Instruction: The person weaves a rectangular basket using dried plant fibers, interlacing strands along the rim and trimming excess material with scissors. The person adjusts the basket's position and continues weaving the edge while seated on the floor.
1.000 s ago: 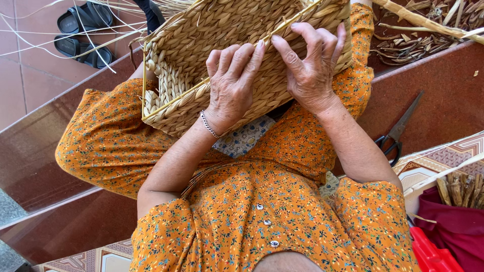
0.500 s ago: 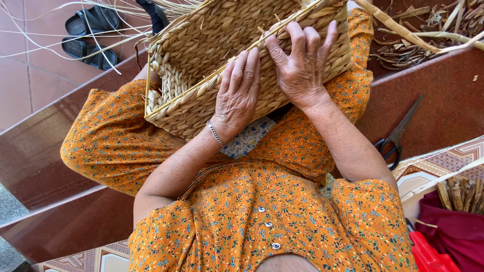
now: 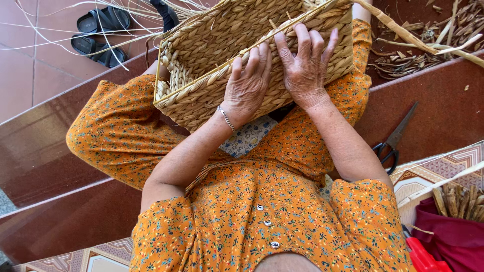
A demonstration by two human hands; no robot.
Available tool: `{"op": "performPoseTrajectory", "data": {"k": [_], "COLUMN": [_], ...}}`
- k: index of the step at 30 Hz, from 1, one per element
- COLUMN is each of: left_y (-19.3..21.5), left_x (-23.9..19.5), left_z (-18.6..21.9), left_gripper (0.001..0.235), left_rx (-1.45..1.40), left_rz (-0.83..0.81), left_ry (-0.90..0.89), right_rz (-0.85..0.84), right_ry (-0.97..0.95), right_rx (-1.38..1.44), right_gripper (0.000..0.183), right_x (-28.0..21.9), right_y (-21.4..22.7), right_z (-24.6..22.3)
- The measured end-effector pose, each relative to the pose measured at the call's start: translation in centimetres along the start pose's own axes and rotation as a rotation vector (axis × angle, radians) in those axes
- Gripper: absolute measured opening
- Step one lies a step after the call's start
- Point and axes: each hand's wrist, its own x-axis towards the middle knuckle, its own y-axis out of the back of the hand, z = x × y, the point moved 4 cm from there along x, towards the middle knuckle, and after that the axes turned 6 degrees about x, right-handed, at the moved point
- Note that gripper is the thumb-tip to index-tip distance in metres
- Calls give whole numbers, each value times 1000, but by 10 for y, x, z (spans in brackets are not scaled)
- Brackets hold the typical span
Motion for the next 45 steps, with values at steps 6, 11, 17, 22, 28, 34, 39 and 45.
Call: {"op": "performPoseTrajectory", "data": {"k": [6, 11, 17, 22, 28, 34, 39, 45], "left_y": [3, 35, 45, 41, 41, 35, 29, 22], "left_x": [7, -21, -80, -95, -109, -142, -141, -143], "left_z": [7, -11, -59, -97, -103, -111, -102, -107], "left_gripper": [62, 55, 44, 43, 41, 45, 47, 51], "left_rx": [52, -431, -612, -656, -630, -704, -648, -741], "left_rz": [-20, 182, 270, 257, 273, 226, 227, 262], "left_ry": [-1, 37, 143, 289, 365, 579, 573, 530], "right_rz": [0, 10, 37, 5, -83, -117, -134, -160], "right_ry": [-3, 1, -27, 84, 135, 68, 101, 181], "right_rx": [-24, 14, 184, 423, 326, 398, 351, 358], "right_gripper": [49, 56, 57, 44, 46, 42, 45, 50], "right_x": [-7, -10, -8, 4, 17, 26, 23, 22], "right_y": [0, 9, 31, 41, 42, 39, 35, 23], "right_z": [0, -2, -6, -42, -76, -80, -75, -68]}}
